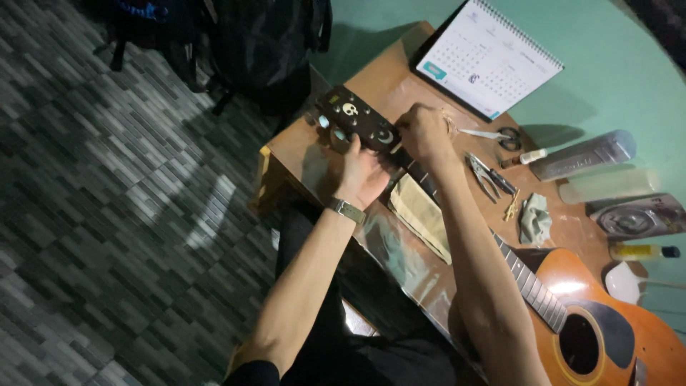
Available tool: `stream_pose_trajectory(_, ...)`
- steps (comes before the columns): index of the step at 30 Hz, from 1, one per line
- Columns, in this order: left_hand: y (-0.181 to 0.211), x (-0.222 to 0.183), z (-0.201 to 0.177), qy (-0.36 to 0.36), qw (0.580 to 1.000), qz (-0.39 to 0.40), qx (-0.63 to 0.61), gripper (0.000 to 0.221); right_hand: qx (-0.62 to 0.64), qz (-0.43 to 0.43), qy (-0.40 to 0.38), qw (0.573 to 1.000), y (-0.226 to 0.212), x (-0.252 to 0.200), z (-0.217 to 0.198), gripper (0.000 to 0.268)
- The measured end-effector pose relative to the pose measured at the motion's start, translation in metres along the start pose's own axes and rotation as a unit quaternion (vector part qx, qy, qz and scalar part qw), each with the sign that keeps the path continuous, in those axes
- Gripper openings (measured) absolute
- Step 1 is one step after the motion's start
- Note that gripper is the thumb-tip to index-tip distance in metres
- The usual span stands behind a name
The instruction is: The person cleans the body and neck of an acoustic guitar using a cloth, then works on the tuning pegs by hand.
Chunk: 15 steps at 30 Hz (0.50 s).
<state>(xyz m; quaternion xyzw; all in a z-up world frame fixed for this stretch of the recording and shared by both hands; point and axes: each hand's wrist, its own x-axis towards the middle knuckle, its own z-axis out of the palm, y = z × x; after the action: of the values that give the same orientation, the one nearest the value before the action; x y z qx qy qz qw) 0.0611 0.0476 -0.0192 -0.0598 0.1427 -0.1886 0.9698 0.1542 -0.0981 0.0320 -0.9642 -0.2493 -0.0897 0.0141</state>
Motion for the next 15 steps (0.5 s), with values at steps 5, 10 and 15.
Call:
stream_pose_trajectory(5,-0.002,0.005,-0.003,0.029,0.999,0.006,0.026,0.075,0.155,0.057,0.042,0.985,-0.031,-0.012,-0.032,0.021)
stream_pose_trajectory(10,-0.002,0.018,-0.020,0.040,0.999,-0.013,0.019,0.072,0.081,-0.018,-0.019,0.996,-0.033,-0.017,-0.022,0.019)
stream_pose_trajectory(15,-0.001,0.027,-0.037,0.039,0.999,-0.016,0.024,0.071,0.019,0.065,-0.075,0.995,-0.022,-0.004,-0.020,0.019)
